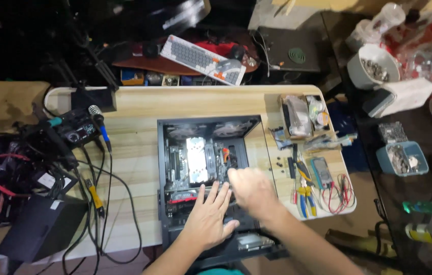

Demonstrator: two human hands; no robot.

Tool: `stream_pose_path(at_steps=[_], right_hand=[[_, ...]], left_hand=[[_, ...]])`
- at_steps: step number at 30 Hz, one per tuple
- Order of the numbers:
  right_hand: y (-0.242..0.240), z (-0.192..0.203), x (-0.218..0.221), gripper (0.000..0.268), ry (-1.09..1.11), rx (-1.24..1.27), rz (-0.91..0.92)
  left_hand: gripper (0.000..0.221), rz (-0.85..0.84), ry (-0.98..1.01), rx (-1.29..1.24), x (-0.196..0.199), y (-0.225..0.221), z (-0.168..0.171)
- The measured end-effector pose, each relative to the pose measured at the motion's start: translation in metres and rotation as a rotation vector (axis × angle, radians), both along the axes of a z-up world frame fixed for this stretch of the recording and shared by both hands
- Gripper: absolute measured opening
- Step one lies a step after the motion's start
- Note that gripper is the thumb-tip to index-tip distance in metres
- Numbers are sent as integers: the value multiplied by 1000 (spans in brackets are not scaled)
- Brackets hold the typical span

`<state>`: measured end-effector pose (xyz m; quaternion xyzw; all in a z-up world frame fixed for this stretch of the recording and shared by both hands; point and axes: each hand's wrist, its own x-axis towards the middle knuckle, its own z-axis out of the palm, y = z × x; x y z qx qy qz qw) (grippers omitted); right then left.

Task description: Disassembling a computer case by removing the side panel and inspecting or removing internal components like the GPU.

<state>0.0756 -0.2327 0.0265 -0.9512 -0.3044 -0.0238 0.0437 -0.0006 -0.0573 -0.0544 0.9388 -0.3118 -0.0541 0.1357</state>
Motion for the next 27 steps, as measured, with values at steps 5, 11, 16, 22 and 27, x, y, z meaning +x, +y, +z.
stream_pose_path(at_steps=[5, 11, 16, 22, 27], right_hand=[[-37, -24, -33, 5, 236, -257, -150], [-57, -80, -63, 42, 235, -252, -289], [-35, -61, -60, 52, 294, -330, -360], [-21, -45, -72, 39, 340, 8, -361], [-18, -32, -99, 24, 243, 447, -270]], left_hand=[[88, 19, -82, -163, -2, 6, 3], [62, 9, -38, -510, -14, 40, 42], [23, 315, -129, -850, -48, 101, 59], [17, 980, 145, -870, -42, 159, 3], [36, 1234, 627, -816, -13, 156, -42]])
